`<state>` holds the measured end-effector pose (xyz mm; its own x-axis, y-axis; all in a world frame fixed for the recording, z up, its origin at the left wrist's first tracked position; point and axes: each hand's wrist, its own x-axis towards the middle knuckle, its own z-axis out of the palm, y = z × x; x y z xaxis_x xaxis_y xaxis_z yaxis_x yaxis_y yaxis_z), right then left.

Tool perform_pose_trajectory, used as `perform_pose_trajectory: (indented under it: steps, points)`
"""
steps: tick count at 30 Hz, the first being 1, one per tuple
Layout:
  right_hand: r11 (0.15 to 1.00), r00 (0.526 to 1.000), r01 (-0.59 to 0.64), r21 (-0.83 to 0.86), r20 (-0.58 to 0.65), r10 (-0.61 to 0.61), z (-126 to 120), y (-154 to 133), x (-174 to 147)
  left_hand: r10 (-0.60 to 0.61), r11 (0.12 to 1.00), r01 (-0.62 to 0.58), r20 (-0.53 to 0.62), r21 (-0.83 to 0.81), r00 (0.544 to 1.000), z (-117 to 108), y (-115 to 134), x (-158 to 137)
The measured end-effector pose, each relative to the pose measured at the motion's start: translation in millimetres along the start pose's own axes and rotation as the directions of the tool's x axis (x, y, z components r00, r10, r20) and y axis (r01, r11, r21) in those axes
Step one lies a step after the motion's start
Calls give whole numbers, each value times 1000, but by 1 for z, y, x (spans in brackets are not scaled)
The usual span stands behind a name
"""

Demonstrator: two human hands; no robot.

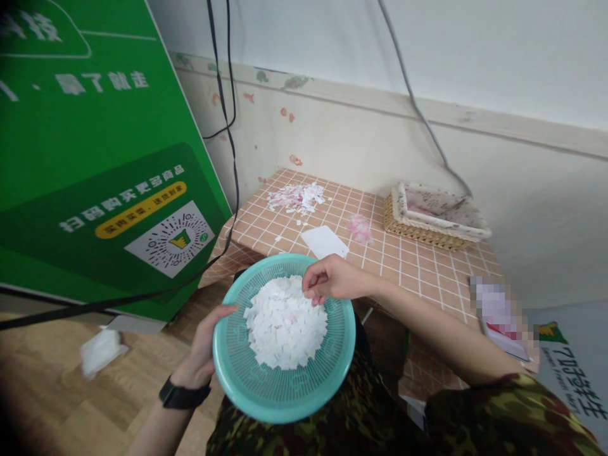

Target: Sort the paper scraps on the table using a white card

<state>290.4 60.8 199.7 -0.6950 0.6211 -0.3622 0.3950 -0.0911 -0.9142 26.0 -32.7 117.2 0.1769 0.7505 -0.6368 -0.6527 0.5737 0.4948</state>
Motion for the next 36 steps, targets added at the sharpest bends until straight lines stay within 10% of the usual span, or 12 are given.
perform_pose_trajectory:
  steps: [8,15,22,30,36]
  points:
    - [982,949,104,-154,-280,-145,-63,3,-1,45,999,-45,-27,22,999,1,0,-3]
    - [997,960,69,-34,-270,-76,-73,11,1,63,997,-62,-35,42,997,2,1,-2]
    - [980,854,14,197,-512,91,-136,47,15,47,998,-45,-52,43,998,-3,-2,0]
    - [937,764,-213,-279,-645,-18,-185,55,12,90,994,-84,-96,68,991,-4,-1,2]
    - [584,761,-423,-693,-621,-187,-177,31,10,82,995,-76,-81,71,993,-6,-2,1]
